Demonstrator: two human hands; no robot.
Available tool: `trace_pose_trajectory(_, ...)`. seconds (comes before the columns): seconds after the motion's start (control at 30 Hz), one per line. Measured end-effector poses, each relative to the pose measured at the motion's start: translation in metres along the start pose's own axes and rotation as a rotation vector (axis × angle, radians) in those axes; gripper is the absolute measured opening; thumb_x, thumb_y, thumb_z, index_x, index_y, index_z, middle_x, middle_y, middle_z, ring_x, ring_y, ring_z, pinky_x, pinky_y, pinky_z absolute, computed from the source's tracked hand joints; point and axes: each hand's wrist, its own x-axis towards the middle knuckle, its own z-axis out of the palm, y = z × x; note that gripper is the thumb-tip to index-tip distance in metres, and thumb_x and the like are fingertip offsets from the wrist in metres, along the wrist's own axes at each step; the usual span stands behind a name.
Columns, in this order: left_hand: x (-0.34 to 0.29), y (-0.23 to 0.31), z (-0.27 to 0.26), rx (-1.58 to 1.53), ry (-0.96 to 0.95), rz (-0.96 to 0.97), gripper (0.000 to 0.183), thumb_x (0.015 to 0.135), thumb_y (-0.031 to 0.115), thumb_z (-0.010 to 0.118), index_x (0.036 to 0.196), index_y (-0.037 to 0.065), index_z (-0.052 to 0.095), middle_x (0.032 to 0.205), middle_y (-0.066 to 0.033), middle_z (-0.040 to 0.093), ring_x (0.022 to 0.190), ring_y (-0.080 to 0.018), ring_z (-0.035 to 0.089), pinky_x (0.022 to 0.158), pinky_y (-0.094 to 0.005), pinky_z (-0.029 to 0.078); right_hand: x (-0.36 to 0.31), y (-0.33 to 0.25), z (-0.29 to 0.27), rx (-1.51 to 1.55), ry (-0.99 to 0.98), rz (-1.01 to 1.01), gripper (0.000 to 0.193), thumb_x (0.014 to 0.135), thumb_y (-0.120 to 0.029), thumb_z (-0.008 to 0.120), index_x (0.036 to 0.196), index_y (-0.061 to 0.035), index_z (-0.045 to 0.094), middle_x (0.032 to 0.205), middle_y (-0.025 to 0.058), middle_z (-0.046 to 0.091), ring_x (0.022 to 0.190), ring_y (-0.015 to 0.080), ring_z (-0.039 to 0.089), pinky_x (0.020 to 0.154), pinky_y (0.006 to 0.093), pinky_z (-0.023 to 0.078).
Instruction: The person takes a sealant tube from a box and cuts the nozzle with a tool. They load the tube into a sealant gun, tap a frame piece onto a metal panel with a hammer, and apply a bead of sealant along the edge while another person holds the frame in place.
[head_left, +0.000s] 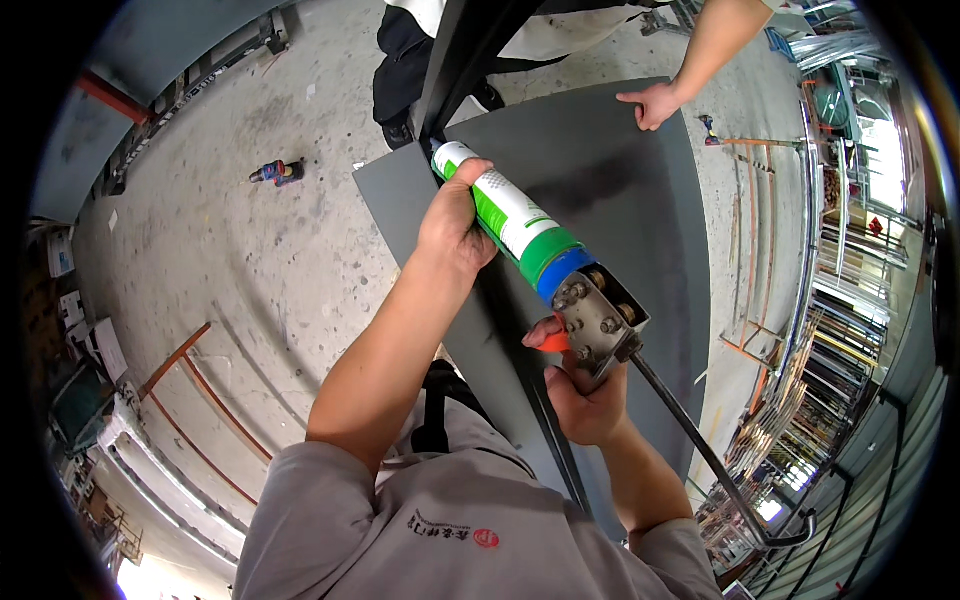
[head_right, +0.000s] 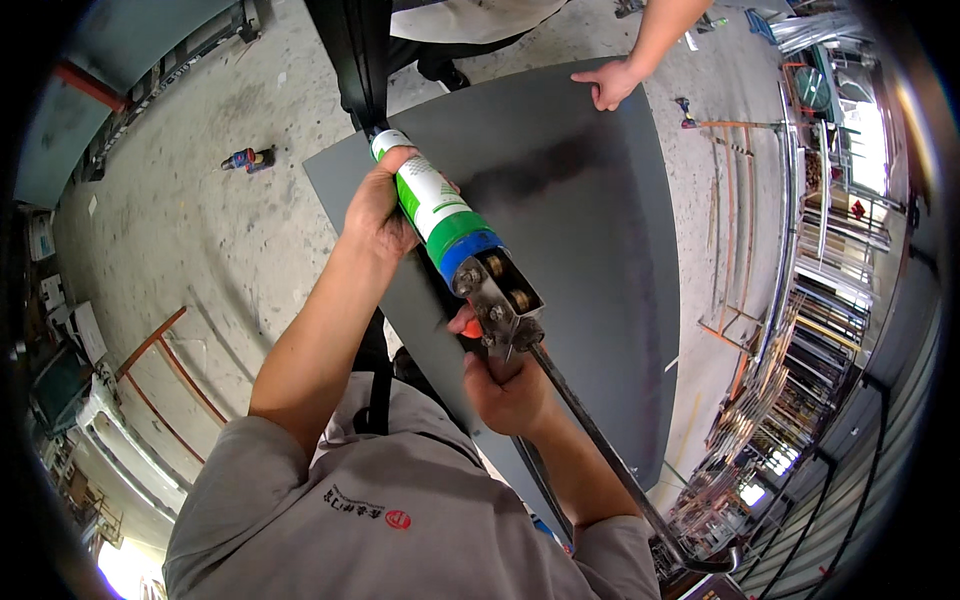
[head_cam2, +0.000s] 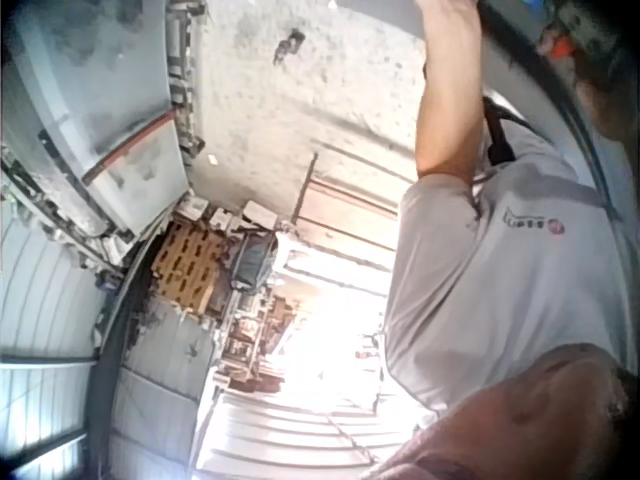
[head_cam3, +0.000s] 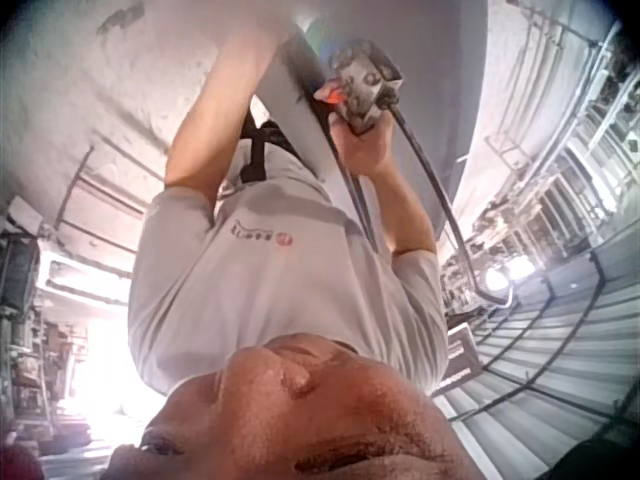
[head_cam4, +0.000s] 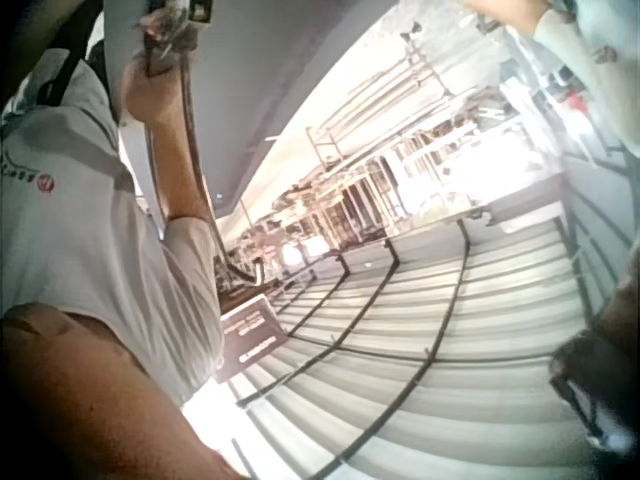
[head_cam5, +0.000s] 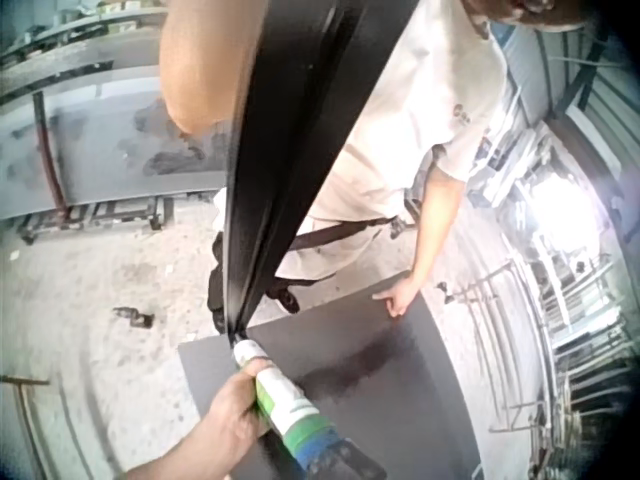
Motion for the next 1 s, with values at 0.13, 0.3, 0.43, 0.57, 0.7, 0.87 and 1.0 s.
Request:
trace_pose_trajectory(0.13, -0.007, -0.011, -0.002, -0.026, 0.022, -0.041, 0.035, 0.088, 0.018, 0.066, 0.109, 0.002, 0.043, 0.082, -0.0192, 0.061, 0.071, -0.0382, 0.065, 0.068, -0.0561, 0.058, -0.013, -0.004, 0.008, 0.082, 0.070, 0.012, 0.059, 0.078, 0.019, 0.041, 0.135, 0.0059, 0.039, 0.115, 0.0179, 0.057, 0.108, 0.0266, 0.057, 0.100, 0.0447, 0.045)
trace_pose_trajectory(0.3, -0.020, -0.035, -0.008, -0.028, 0.023, -0.021, 0.032, 0.089, 0.018, 0.066, 0.109, 0.003, 0.046, 0.083, -0.0155, 0.061, 0.071, -0.0344, 0.065, 0.070, -0.0538, 0.059, -0.038, -0.004, -0.001, 0.091, 0.089, 0.112, 0.058, 0.078, 0.019, 0.041, 0.134, 0.0058, 0.040, 0.110, 0.0180, 0.058, 0.104, 0.0263, 0.059, 0.095, 0.0437, 0.048)
trace_pose_trajectory(0.43, -0.033, -0.056, -0.015, -0.032, 0.075, -0.018, 0.030, 0.089, 0.017, 0.067, 0.108, 0.004, 0.048, 0.085, -0.0140, 0.061, 0.073, -0.0319, 0.065, 0.072, -0.0523, 0.060, -0.061, -0.003, -0.006, 0.020, 0.108, 0.098, 0.055, 0.080, 0.018, 0.042, 0.134, 0.0054, 0.044, 0.105, 0.0167, 0.061, 0.099, 0.0253, 0.061, 0.091, 0.0427, 0.050)
trace_pose_trajectory(0.57, -0.044, -0.078, -0.024, -0.026, 0.085, -0.041, 0.029, 0.090, 0.017, 0.067, 0.108, 0.004, 0.049, 0.086, -0.0125, 0.061, 0.074, -0.0304, 0.065, 0.073, -0.0513, 0.060, -0.086, 0.002, -0.010, -0.002, 0.119, 0.094, 0.052, 0.082, 0.018, 0.043, 0.132, 0.0046, 0.047, 0.103, 0.0161, 0.062, 0.097, 0.0248, 0.062, 0.089, 0.0423, 0.051)
trace_pose_trajectory(0.7, -0.057, -0.104, -0.034, -0.035, 0.102, -0.051, 0.029, 0.090, 0.017, 0.067, 0.108, 0.004, 0.049, 0.088, -0.0117, 0.060, 0.076, -0.0296, 0.065, 0.075, -0.0504, 0.060, -0.114, 0.006, -0.012, 0.139, 0.223, 0.172, 0.040, 0.086, 0.015, 0.051, 0.125, 0.0073, 0.050, 0.101, 0.0112, 0.062, 0.092, 0.0172, 0.061, 0.083, 0.0325, 0.051)
trace_pose_trajectory(0.87, -0.069, -0.135, -0.052, -0.032, 0.100, -0.066, 0.028, 0.091, 0.016, 0.067, 0.108, 0.005, 0.048, 0.091, -0.0110, 0.058, 0.079, -0.0285, 0.065, 0.077, -0.0498, 0.060, -0.152, 0.012, -0.019, 0.157, 0.252, 0.208, 0.039, 0.086, 0.015, 0.051, 0.124, 0.0075, 0.050, 0.099, 0.0116, 0.061, 0.090, 0.0176, 0.061, 0.082, 0.0322, 0.051)
trace_pose_trajectory(1.0, -0.083, -0.162, -0.064, -0.029, 0.092, -0.060, 0.028, 0.090, 0.016, 0.067, 0.108, 0.005, 0.049, 0.092, -0.0109, 0.058, 0.079, -0.0275, 0.064, 0.078, -0.0486, 0.060, -0.183, 0.020, -0.026, 0.118, 0.244, 0.199, 0.039, 0.086, 0.016, 0.050, 0.124, 0.0059, 0.051, 0.097, 0.0128, 0.062, 0.087, 0.0200, 0.062, 0.079, 0.0351, 0.052)
